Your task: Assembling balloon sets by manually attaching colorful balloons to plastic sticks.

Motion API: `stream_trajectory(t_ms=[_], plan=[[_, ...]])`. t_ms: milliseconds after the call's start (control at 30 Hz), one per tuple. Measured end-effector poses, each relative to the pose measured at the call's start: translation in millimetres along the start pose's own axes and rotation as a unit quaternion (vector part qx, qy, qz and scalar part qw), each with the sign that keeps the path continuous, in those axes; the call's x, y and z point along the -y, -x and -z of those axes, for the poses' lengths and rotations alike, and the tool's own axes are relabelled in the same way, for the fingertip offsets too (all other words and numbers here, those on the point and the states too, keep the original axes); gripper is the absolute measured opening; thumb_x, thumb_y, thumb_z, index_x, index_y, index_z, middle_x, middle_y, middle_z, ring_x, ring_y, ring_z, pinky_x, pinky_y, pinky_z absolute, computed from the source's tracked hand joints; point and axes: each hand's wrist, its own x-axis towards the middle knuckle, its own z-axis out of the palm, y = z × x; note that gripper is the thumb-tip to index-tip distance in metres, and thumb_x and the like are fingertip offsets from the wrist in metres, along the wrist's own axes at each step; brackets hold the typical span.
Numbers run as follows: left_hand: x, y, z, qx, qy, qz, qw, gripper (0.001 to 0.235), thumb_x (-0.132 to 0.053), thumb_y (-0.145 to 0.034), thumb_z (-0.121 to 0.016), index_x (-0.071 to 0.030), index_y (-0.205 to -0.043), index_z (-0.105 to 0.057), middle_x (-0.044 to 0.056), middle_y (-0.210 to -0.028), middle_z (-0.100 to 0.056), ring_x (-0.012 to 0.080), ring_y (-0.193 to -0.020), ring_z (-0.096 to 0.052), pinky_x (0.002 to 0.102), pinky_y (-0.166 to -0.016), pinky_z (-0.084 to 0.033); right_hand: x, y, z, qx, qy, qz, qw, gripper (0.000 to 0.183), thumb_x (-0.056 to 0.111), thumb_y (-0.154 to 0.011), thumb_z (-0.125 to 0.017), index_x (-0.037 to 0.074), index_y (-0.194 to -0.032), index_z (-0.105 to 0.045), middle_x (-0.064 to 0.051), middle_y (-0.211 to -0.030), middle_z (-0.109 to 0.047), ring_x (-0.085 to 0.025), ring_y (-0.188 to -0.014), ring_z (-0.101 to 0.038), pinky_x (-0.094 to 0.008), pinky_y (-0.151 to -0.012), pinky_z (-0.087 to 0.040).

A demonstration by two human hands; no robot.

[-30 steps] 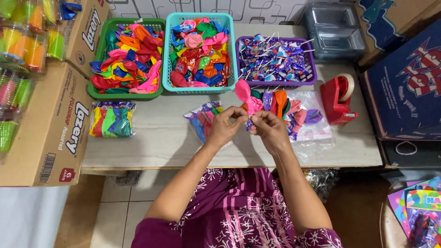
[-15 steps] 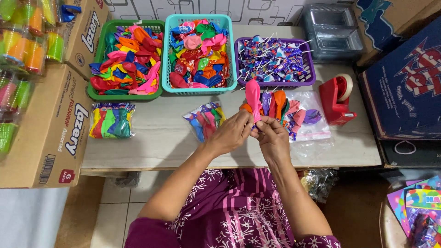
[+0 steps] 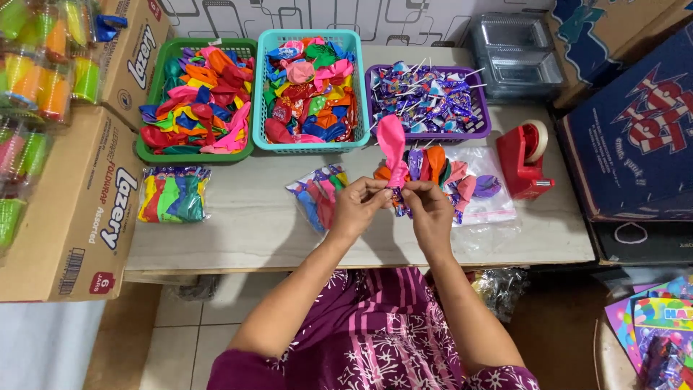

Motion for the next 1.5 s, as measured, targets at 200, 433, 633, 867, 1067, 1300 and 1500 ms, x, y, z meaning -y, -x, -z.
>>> stream_trajectory(t_ms=[200,433,633,867,1067,1300,1500], plan=[[4.4,-5.9,7.2,0.012,-0.050,0.003,0.999,0.013,-0.005,-0.090,-0.077,0.000,-0.101,-0.073,0.015,-0.084,-0.076,0.0203,-0.069,-0.077,0.029,-0.065,-0.063,3.9,-27.8,13.4,0.130,0.309,0.292,0.896,0.014,0.004,-0.087,-0.081,0.013,-0.098,-0.079,-0.001,-0.087,-0.073,-0.020,-0.075,-0.072,-0.030,-0.067,-0.057],[3.1,-6.1,0.4,0.002,-0.076,-0.011,0.997,0.009,-0.006,-0.090,-0.076,-0.002,-0.098,-0.073,0.013,-0.079,-0.076,0.0200,-0.069,-0.077,0.028,-0.068,-0.064,-9.5,-42.1,18.0,0.168,0.409,0.402,0.802,0.006,0.007,-0.095,-0.071,0.006,-0.100,-0.067,-0.008,-0.083,-0.062,-0.028,-0.076,-0.068,-0.035,-0.068,-0.058],[32.1,-3.3,-13.6,-0.046,0.011,0.002,0.999,0.010,-0.004,-0.090,-0.075,0.001,-0.098,-0.072,0.014,-0.077,-0.074,0.0198,-0.069,-0.076,0.029,-0.070,-0.063,-24.4,-15.9,28.8,0.174,0.311,0.240,0.903,0.006,0.011,-0.103,-0.063,0.006,-0.100,-0.062,-0.013,-0.079,-0.060,-0.037,-0.075,-0.066,-0.044,-0.064,-0.053],[70.0,6.8,-25.7,-0.025,0.002,0.076,0.997,0.016,-0.004,-0.092,-0.073,0.001,-0.107,-0.071,0.017,-0.091,-0.074,0.0238,-0.078,-0.077,0.032,-0.076,-0.062,-51.4,13.1,41.6,0.065,0.091,-0.056,0.992,0.011,0.004,-0.095,-0.075,-0.002,-0.104,-0.070,-0.012,-0.077,-0.071,-0.018,-0.069,-0.065,-0.031,-0.064,-0.055],[53.7,-18.8,-57.1,0.017,-0.011,0.077,0.997,0.022,-0.009,-0.092,-0.072,-0.003,-0.113,-0.070,0.015,-0.096,-0.073,0.0231,-0.078,-0.076,0.032,-0.074,-0.064,-30.3,-8.5,57.1,-0.004,0.080,-0.081,0.994,0.016,0.003,-0.093,-0.077,-0.001,-0.107,-0.070,-0.010,-0.085,-0.069,-0.014,-0.077,-0.063,-0.027,-0.066,-0.053],[68.6,-46.4,-66.7,0.062,-0.172,0.088,0.979,0.018,-0.015,-0.094,-0.067,-0.007,-0.109,-0.071,0.010,-0.090,-0.074,0.0169,-0.068,-0.076,0.028,-0.061,-0.062,-66.4,-32.6,80.2,0.008,0.334,-0.106,0.937,0.019,0.026,-0.092,-0.081,0.012,-0.104,-0.077,-0.006,-0.083,-0.074,-0.020,-0.074,-0.068,-0.035,-0.066,-0.054],[108.0,-61.5,-59.1,0.110,-0.305,0.089,0.942,0.014,-0.022,-0.096,-0.065,-0.013,-0.103,-0.073,0.004,-0.084,-0.077,0.0185,-0.071,-0.075,0.031,-0.058,-0.059,-100.2,-30.8,95.9,0.041,0.448,0.037,0.892,0.013,0.031,-0.088,-0.082,0.020,-0.093,-0.077,-0.003,-0.081,-0.063,-0.027,-0.089,-0.064,-0.042,-0.083,-0.054]])
